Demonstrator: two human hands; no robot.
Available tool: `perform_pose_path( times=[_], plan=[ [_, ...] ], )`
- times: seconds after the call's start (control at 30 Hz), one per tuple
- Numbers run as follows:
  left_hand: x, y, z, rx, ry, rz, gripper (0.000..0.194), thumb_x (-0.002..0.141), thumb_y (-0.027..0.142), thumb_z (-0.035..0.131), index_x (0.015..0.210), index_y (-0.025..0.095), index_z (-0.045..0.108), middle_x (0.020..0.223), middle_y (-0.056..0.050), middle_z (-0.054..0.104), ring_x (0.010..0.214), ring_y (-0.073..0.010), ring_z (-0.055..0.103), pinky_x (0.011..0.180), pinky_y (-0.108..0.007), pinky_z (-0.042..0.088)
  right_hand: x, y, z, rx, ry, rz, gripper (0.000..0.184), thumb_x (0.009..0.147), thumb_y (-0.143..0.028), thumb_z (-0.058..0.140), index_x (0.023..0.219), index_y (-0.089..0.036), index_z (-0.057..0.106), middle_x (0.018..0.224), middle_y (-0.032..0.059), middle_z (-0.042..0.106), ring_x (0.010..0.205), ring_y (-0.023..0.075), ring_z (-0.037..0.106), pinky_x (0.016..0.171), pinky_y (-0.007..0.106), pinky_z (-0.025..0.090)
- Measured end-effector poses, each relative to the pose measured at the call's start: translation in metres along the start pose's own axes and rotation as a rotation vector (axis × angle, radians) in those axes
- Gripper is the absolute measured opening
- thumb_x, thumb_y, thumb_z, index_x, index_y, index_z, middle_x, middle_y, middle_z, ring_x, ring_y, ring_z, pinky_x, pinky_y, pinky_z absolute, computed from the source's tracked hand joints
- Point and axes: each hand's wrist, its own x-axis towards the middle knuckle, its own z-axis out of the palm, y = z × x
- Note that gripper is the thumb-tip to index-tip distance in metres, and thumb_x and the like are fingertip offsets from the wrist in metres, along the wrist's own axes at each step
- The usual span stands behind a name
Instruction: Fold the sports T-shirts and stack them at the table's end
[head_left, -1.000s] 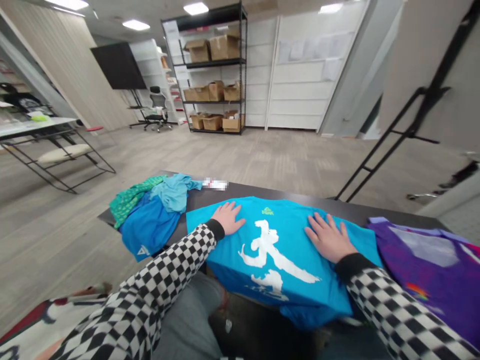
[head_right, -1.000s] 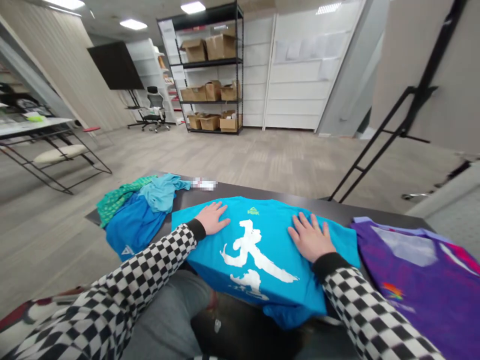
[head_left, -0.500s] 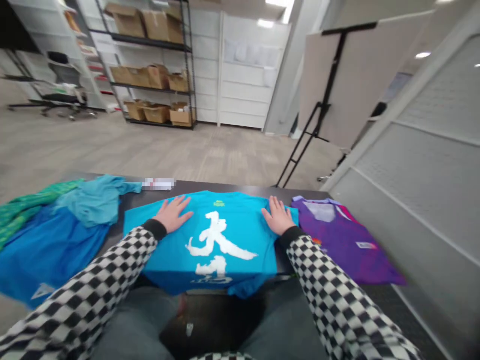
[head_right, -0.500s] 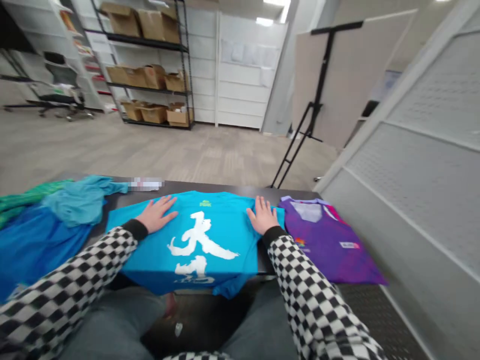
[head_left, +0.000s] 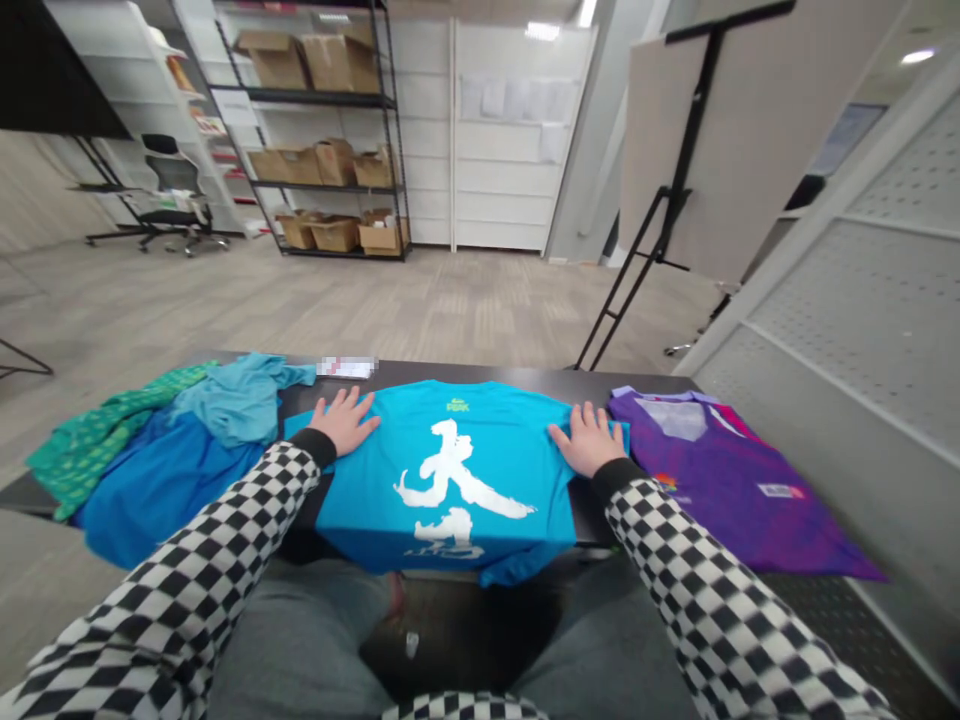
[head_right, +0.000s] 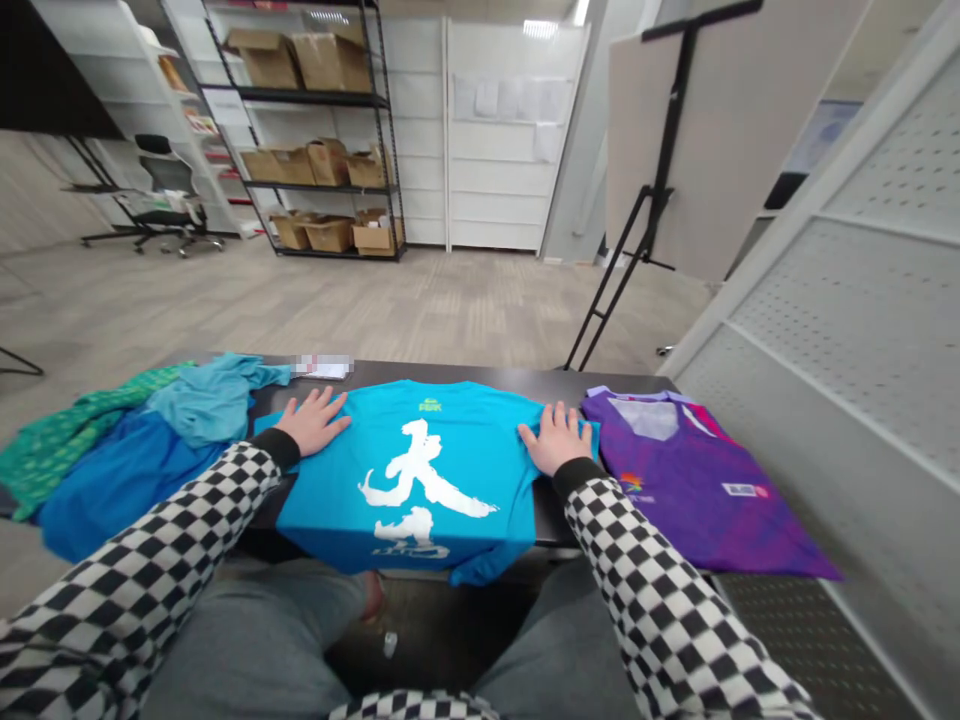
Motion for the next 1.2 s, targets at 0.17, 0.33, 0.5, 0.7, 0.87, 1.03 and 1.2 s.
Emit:
perform_pose_path(
  times=[0.17,0.33,0.5,0.7,0.87,1.03,1.2],
  plan=[
    [0.006,0.047,-0.005,-0.058,0.047,0.145,0.077,0.115,0.062,0.029,0.183,0.027,0.034,0.192,-0.012,0.018,0.179,-0.0365,0.016,0.141,-0.068,0.014,0.007,-0.031,-0.005,0.017,0.099,-0.304,0.087,0.114,-0.072,0.025,0.184,-0.020,0.030,0.192,0.0116,0.021,0.178,0.0411,0.015,0.140,0.069,0.017],
    [0.014,0.073,0.016,-0.053,0.038,0.179,0.084,0.112,0.074,0.032,0.184,0.030,0.031,0.192,-0.009,0.020,0.178,-0.0380,0.017,0.141,-0.068,0.011,0.018,-0.051,0.017,0.000,-0.019,-0.340,0.092,0.112,-0.080,0.026,0.184,-0.024,0.030,0.192,0.0113,0.021,0.177,0.0408,0.019,0.140,0.069,0.016],
    [0.028,0.066,0.024,-0.050,0.052,0.185,0.086,0.111,0.077,0.032,0.184,0.031,0.031,0.192,-0.009,0.020,0.178,-0.0387,0.016,0.141,-0.069,0.010,0.028,-0.050,0.018,0.001,-0.046,-0.349,0.093,0.111,-0.081,0.023,0.186,-0.025,0.025,0.193,0.0087,0.017,0.178,0.0383,0.016,0.142,0.066,0.012],
    [0.051,0.062,0.020,-0.054,0.051,0.181,0.086,0.111,0.077,0.031,0.184,0.032,0.031,0.193,-0.008,0.019,0.178,-0.0382,0.016,0.140,-0.069,0.011,0.046,-0.053,0.011,0.007,-0.079,-0.321,0.094,0.111,-0.082,0.023,0.186,-0.027,0.024,0.193,0.0071,0.014,0.178,0.0378,0.014,0.141,0.068,0.011],
    [0.066,0.061,0.016,-0.061,0.051,0.182,0.086,0.111,0.076,0.032,0.184,0.033,0.030,0.193,-0.007,0.019,0.178,-0.0376,0.016,0.140,-0.069,0.010,0.056,-0.055,0.015,-0.004,-0.087,-0.336,0.096,0.109,-0.085,0.025,0.187,-0.029,0.020,0.194,0.0062,0.011,0.179,0.0375,0.011,0.141,0.068,0.009],
    [0.076,0.058,0.020,-0.046,0.061,0.177,0.084,0.111,0.075,0.033,0.184,0.034,0.031,0.192,-0.007,0.020,0.178,-0.0382,0.018,0.140,-0.069,0.011,0.057,-0.057,0.010,0.013,-0.110,-0.343,0.096,0.109,-0.085,0.022,0.187,-0.029,0.020,0.194,0.0057,0.009,0.179,0.0365,0.010,0.142,0.065,0.008],
    [0.078,0.058,0.019,-0.022,0.040,0.169,0.084,0.111,0.072,0.034,0.184,0.032,0.030,0.192,-0.008,0.020,0.178,-0.0383,0.019,0.140,-0.068,0.014,0.060,-0.057,0.007,0.032,-0.093,-0.375,0.101,0.107,-0.088,0.022,0.187,-0.026,0.022,0.193,0.0070,0.012,0.179,0.0361,0.013,0.142,0.065,0.009]
  ],
)
